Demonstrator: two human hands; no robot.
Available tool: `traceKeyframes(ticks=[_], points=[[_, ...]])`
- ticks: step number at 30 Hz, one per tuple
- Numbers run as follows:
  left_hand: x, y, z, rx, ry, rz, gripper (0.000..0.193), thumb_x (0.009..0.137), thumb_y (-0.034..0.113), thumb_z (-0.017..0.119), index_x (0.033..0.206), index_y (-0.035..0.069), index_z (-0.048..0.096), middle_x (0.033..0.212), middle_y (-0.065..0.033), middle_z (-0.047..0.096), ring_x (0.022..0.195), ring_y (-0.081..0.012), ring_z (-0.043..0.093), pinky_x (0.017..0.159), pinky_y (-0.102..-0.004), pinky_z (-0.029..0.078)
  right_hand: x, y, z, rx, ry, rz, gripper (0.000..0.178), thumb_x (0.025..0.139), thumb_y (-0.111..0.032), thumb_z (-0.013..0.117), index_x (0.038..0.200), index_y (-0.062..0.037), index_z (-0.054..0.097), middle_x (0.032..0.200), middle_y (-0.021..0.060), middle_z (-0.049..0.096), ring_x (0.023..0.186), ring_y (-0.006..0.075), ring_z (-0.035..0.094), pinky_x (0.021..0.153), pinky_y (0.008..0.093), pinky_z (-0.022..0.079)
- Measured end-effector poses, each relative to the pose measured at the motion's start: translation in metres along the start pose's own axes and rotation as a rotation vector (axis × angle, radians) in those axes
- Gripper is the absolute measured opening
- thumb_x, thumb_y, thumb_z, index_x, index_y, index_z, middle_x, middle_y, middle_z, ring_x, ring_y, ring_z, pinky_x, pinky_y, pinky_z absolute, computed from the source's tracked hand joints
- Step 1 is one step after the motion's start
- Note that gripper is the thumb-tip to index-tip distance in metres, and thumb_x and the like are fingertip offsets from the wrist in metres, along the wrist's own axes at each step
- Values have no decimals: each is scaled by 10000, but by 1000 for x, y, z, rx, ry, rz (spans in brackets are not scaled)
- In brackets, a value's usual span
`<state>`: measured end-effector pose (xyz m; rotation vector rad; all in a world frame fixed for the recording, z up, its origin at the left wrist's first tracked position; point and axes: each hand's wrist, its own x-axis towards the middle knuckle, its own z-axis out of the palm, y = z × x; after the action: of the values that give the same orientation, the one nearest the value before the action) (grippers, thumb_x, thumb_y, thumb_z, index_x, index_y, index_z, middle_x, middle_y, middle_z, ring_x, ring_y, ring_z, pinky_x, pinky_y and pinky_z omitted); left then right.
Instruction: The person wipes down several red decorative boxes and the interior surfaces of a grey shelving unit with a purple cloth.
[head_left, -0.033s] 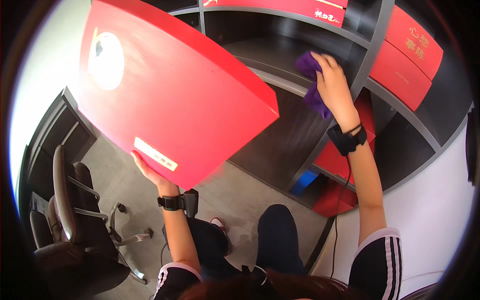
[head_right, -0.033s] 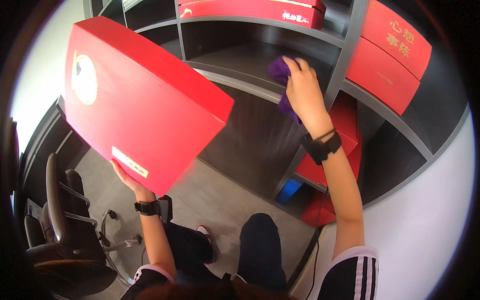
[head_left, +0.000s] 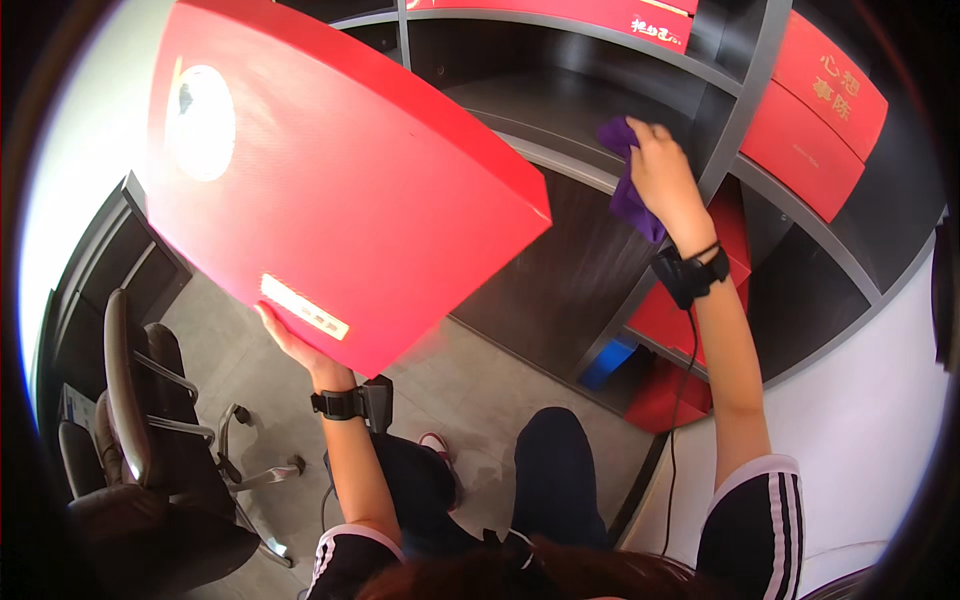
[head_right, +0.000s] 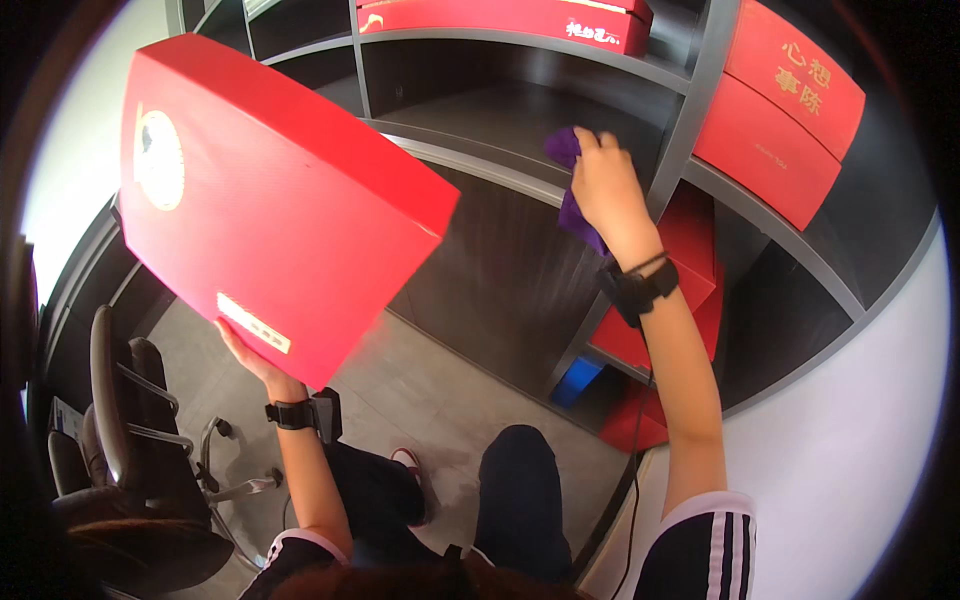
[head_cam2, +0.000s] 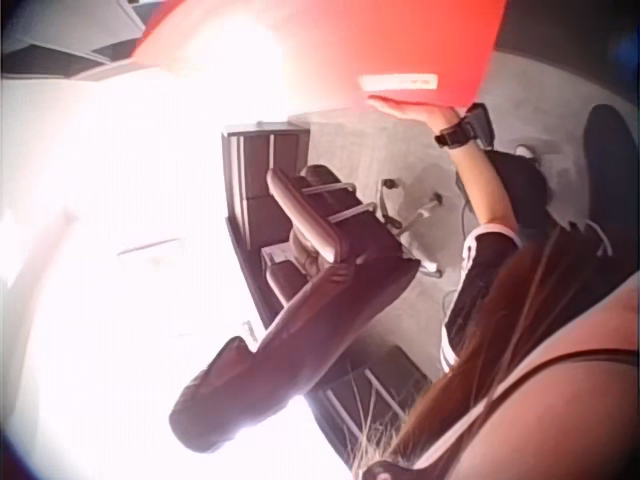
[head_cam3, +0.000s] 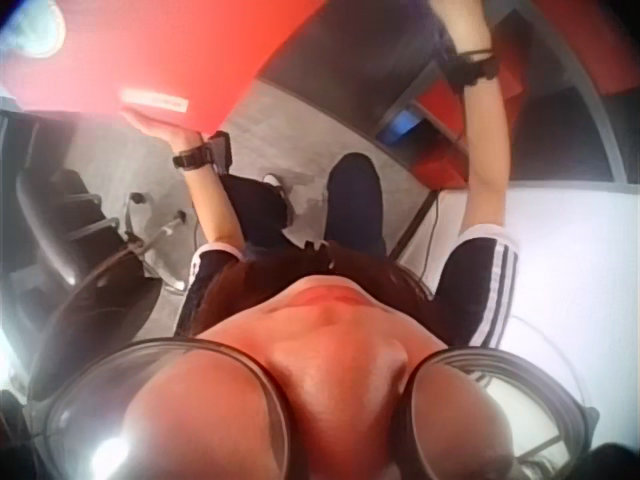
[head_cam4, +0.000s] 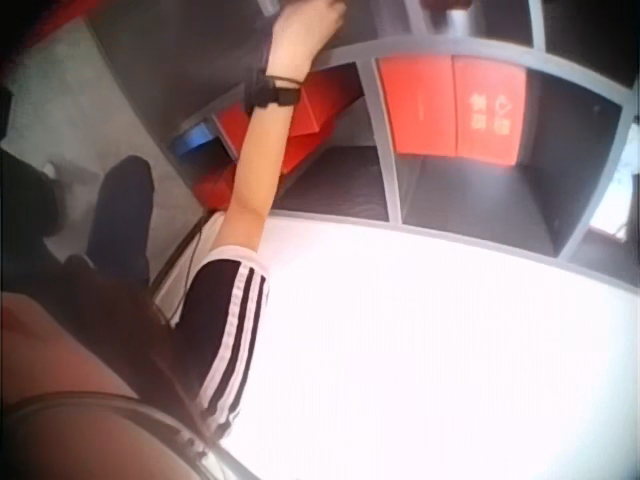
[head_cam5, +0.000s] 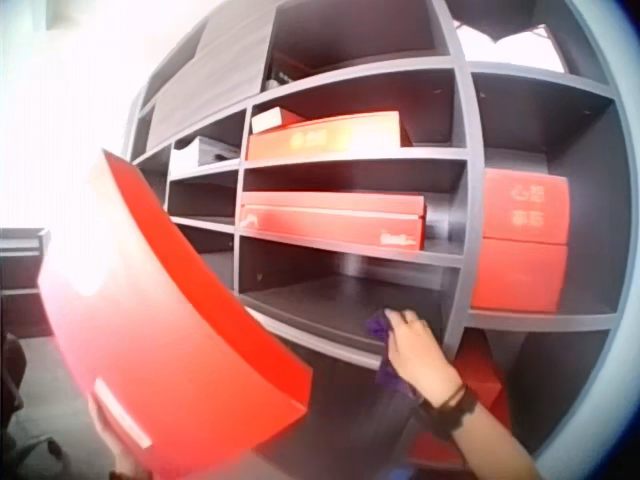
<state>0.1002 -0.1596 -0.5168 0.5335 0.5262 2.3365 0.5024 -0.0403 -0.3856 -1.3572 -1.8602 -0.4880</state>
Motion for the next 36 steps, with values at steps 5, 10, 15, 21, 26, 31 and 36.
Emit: traceKeyframes(ticks=[5,10,15,21,26,31,36], points=[[15,12,-17,-87,-33,32,628,960,534,447,1381,70,399,1333,-77,478,1199,-217,485,977,-370,433,33,-21,55,-4,-6,-58,329,842,-115,524,1134,25,578,999,296,605,894,475,616,827,507,511],[21,24,-7,-98,46,68,657,951,550,433,1439,114,370,1428,-95,436,1275,-288,444,1061,-448,381,89,-62,126,62,-154,-33,308,830,-141,519,1082,19,597,1099,290,585,1016,474,587,867,540,497],[30,29,-27,-165,17,2,661,950,551,431,1445,117,372,1463,-95,409,1295,-308,428,1086,-477,356,138,-115,177,41,-365,40,391,853,-193,538,1192,-7,595,1263,254,524,1171,446,520,979,565,420],[28,28,-25,-96,100,46,672,954,549,432,1448,99,364,1444,-93,426,1272,-301,446,1071,-447,379,157,-145,220,92,-299,-5,378,836,-146,575,1183,4,597,1228,242,548,1158,415,534,1002,579,396],[20,30,-9,-69,94,7,686,952,559,428,1459,104,347,1469,-97,399,1298,-314,425,1088,-470,359,157,-120,226,122,-269,-120,313,838,-134,567,1109,15,609,1153,236,591,1091,406,579,923,547,470],[24,32,-14,-148,57,-30,675,921,558,490,1434,133,382,1454,-66,413,1293,-284,426,1068,-468,365,118,-110,188,38,-39,-189,234,824,-77,504,1002,42,599,960,276,629,901,426,636,825,468,521],[27,27,-19,-58,65,76,666,951,540,444,1451,111,344,1443,-103,418,1283,-303,438,1062,-475,377,61,-76,101,-51,10,-67,209,870,-118,490,1001,4,597,967,238,636,916,406,635,801,476,527]])
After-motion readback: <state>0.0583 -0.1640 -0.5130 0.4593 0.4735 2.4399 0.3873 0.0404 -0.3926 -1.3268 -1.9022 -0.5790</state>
